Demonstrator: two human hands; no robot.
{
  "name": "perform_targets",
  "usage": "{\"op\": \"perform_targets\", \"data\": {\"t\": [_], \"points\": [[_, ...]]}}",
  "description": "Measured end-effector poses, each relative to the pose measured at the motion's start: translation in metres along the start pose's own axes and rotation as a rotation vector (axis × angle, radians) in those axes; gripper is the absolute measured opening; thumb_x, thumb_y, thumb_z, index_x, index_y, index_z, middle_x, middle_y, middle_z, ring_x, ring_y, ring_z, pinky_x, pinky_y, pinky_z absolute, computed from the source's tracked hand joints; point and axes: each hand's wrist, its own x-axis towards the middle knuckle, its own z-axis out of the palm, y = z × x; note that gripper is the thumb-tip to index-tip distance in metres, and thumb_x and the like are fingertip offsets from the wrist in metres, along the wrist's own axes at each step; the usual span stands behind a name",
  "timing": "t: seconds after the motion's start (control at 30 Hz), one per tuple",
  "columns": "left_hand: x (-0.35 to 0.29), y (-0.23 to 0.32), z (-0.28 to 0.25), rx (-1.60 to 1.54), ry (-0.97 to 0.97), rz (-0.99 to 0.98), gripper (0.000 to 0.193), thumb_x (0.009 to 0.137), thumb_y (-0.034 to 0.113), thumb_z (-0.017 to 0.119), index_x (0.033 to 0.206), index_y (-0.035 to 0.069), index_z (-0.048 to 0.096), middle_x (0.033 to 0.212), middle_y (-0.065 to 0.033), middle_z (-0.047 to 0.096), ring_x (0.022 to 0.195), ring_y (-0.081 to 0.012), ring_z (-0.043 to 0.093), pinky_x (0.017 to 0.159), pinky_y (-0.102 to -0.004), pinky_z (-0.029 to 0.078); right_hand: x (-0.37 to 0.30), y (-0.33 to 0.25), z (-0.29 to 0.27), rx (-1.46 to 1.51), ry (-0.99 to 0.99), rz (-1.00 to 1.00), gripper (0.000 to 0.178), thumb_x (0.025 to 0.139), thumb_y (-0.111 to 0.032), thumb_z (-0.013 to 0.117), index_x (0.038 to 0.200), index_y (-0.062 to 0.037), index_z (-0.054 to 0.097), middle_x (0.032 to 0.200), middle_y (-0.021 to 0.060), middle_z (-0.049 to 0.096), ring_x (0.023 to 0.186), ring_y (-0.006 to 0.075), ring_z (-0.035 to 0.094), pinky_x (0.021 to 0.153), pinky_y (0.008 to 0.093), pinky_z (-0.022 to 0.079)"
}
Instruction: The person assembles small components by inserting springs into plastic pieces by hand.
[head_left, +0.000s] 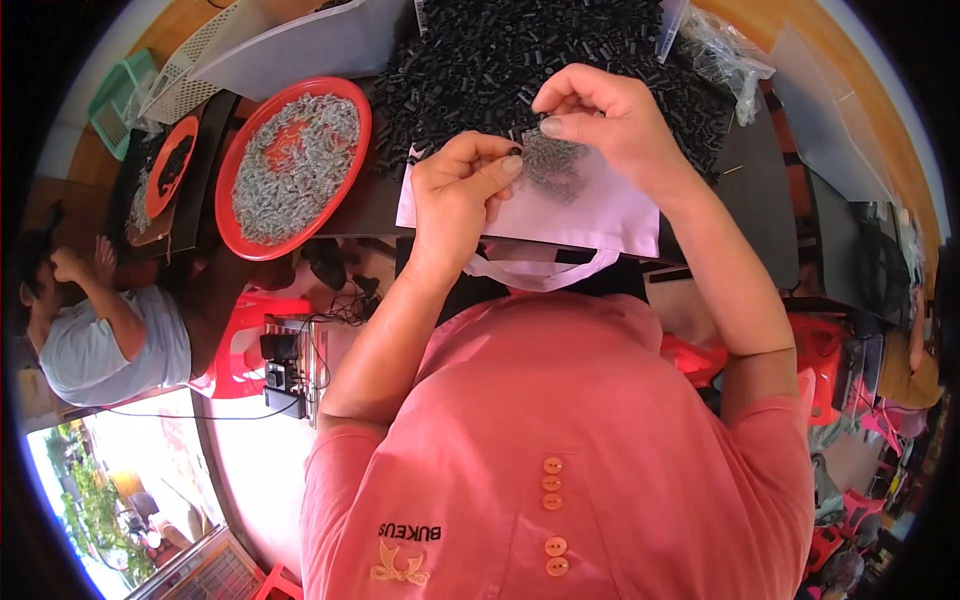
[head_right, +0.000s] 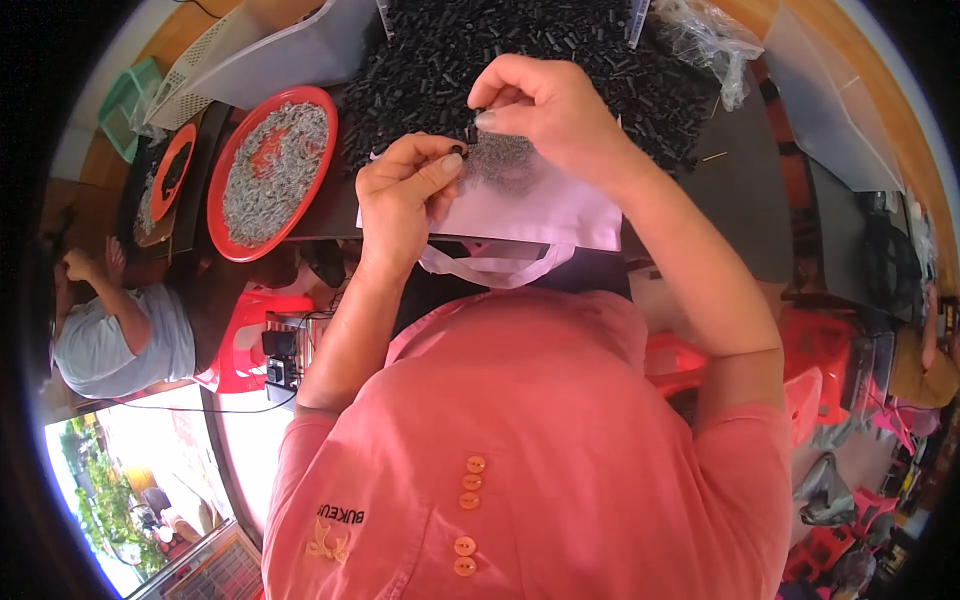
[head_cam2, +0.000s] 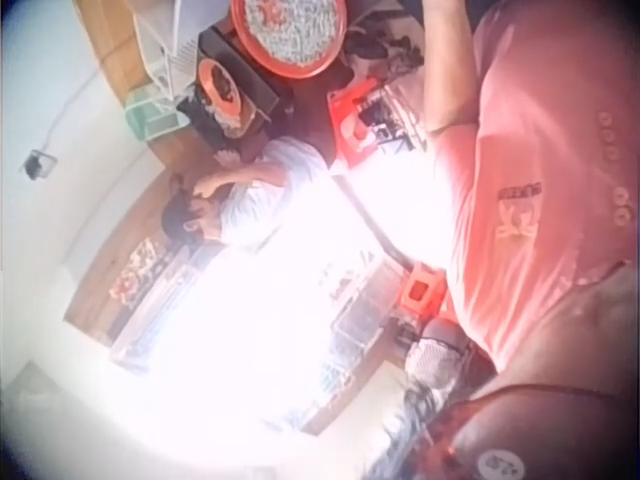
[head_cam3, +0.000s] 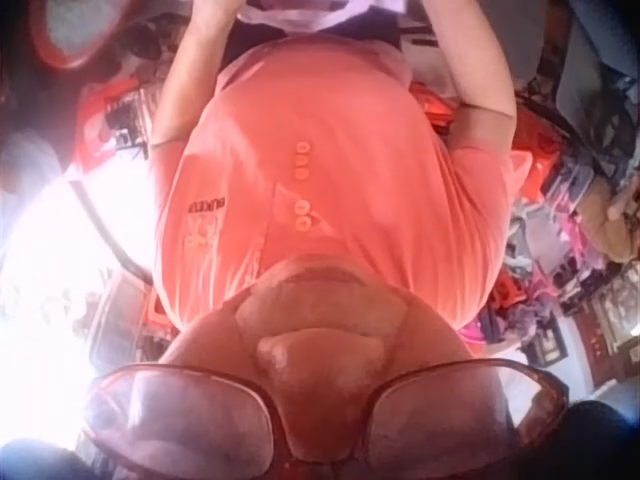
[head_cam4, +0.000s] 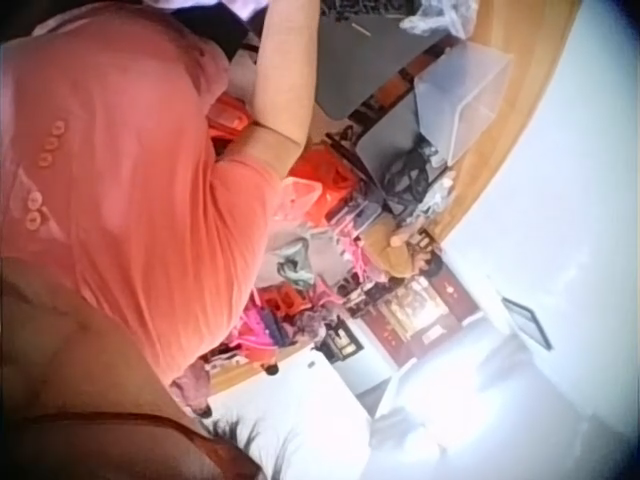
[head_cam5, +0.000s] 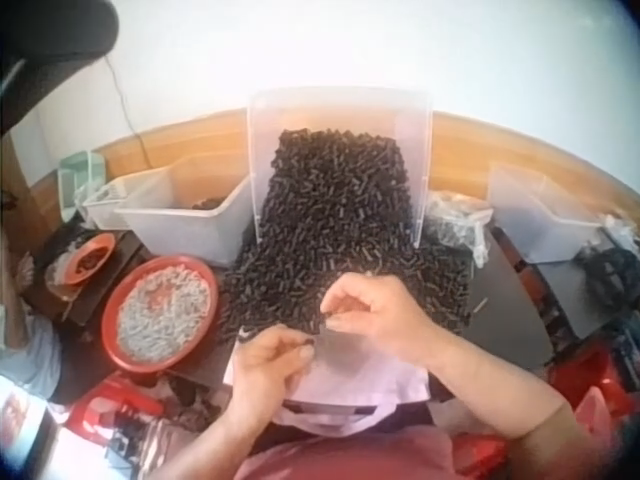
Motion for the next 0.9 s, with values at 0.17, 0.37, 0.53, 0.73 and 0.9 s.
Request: {"op": "perform_targets", "data": {"t": [0.17, 0.37, 0.53, 0.73, 0.9], "points": [[0.001, -0.005, -0.003, -0.034, 0.003, 0.006, 0.01, 0.09, 0.002, 0.065, 0.097, -0.005, 0.066, 0.07, -0.0029, 0.06, 0.051, -0.0055, 0.046, 0.047, -0.0193, 0.03, -0.002, -0.002, 0.018, 0.101, -0.006, -0.015, 0.012, 0.082, -0.004, 0.069, 0.092, -0.0002, 0.066, 0.081, 0.0001, 0.065, 0.076, 0.0064, 0.06, 0.071, 0.0225, 0.05], [0.002, -0.006, -0.003, -0.097, 0.003, 0.015, 0.01, 0.089, 0.002, 0.066, 0.096, -0.004, 0.066, 0.069, -0.0032, 0.06, 0.051, -0.0056, 0.047, 0.046, -0.0196, 0.033, -0.003, 0.009, 0.025, 0.095, 0.002, -0.04, 0.011, 0.082, -0.002, 0.067, 0.093, -0.0002, 0.065, 0.081, 0.001, 0.065, 0.076, 0.0071, 0.06, 0.071, 0.0233, 0.051], [0.003, -0.006, -0.005, -0.123, -0.002, 0.001, 0.009, 0.088, 0.004, 0.067, 0.094, -0.003, 0.066, 0.067, -0.0025, 0.059, 0.051, -0.0053, 0.048, 0.045, -0.0192, 0.035, -0.004, 0.004, 0.026, 0.0, -0.009, -0.106, 0.01, 0.083, -0.002, 0.066, 0.093, 0.0001, 0.065, 0.081, 0.0024, 0.066, 0.076, 0.0083, 0.061, 0.071, 0.0237, 0.051], [0.003, -0.006, -0.005, -0.108, -0.014, 0.007, 0.008, 0.089, 0.003, 0.067, 0.094, -0.003, 0.066, 0.067, -0.0022, 0.059, 0.051, -0.0052, 0.048, 0.045, -0.0193, 0.035, -0.007, 0.005, 0.025, -0.055, -0.012, -0.111, 0.01, 0.086, -0.005, 0.067, 0.094, -0.0002, 0.065, 0.085, 0.0015, 0.066, 0.079, 0.0084, 0.061, 0.073, 0.0232, 0.049], [0.003, -0.007, -0.005, -0.089, -0.027, 0.001, 0.007, 0.089, 0.002, 0.066, 0.093, -0.003, 0.065, 0.067, -0.0025, 0.059, 0.052, -0.0052, 0.048, 0.045, -0.0191, 0.036, -0.008, 0.002, 0.027, -0.194, 0.002, -0.203, 0.011, 0.084, 0.0, 0.065, 0.094, 0.0, 0.064, 0.083, 0.0045, 0.063, 0.077, 0.0117, 0.062, 0.07, 0.0246, 0.048]]}}
